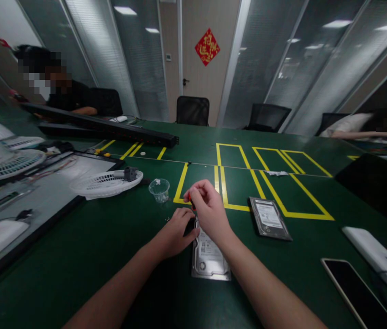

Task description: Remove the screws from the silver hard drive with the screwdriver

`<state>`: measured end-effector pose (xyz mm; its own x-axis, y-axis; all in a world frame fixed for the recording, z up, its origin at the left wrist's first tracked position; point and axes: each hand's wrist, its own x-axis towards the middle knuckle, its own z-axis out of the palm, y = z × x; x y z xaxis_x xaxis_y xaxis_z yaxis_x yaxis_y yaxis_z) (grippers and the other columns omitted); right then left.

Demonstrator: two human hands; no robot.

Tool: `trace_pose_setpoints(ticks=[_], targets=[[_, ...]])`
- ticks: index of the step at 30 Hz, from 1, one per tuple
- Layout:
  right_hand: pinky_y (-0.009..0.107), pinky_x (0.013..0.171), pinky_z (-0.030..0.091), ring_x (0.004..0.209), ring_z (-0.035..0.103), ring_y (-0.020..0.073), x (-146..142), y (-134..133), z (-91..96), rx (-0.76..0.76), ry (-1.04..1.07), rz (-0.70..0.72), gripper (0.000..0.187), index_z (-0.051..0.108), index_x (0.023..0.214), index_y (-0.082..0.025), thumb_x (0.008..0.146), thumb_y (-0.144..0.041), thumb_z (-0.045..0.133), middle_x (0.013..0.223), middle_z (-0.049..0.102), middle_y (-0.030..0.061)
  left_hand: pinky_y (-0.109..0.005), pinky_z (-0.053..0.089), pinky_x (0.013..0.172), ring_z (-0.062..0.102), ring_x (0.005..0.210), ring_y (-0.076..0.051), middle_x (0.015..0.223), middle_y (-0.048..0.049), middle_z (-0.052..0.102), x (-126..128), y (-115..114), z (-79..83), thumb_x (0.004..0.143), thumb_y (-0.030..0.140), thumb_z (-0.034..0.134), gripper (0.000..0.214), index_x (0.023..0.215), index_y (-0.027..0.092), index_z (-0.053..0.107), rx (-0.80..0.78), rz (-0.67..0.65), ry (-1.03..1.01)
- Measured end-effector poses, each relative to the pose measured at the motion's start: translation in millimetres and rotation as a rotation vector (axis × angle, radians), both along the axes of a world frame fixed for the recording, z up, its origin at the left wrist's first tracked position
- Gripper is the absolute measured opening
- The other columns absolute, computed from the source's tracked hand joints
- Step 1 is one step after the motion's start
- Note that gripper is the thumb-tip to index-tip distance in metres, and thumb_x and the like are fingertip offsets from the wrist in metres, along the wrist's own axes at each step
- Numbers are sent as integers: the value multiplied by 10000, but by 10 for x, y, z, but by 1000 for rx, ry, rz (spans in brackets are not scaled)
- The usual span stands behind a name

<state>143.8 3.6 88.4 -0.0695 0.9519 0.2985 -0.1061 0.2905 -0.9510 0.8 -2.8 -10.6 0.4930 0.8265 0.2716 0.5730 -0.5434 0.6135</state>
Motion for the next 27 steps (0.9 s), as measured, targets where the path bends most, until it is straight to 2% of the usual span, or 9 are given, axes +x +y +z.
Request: trace_pose_setpoints(ticks=[6,18,27], targets=[[314,726,511,767,655,174,9,8,-3,-2,-35,-26,171,559,893,-240,984,-378,602,797,637,-9,-545,498,1135,559,1307,-332,1388,-126,618,-14,-3,-5,960,251,698,474,1418,236,576,7,0,-4],[307,670,458,705,591,163,26,-2,40,7,-73,-48,133,560,878,-242,975,-332,559,768,628,-20,-535,516,1098,570,1260,-324,1356,-121,620,-13,-1,-16,961,249,696,446,1394,239,588,0,6,-8],[315,656,471,713,605,173,20,5,34,-15,-72,-96,114,552,894,-246,942,-340,595,778,633,-8,-545,499,1122,562,1288,-328,1367,-129,616,-11,1,5,969,266,694,439,1393,230,582,-12,0,4]])
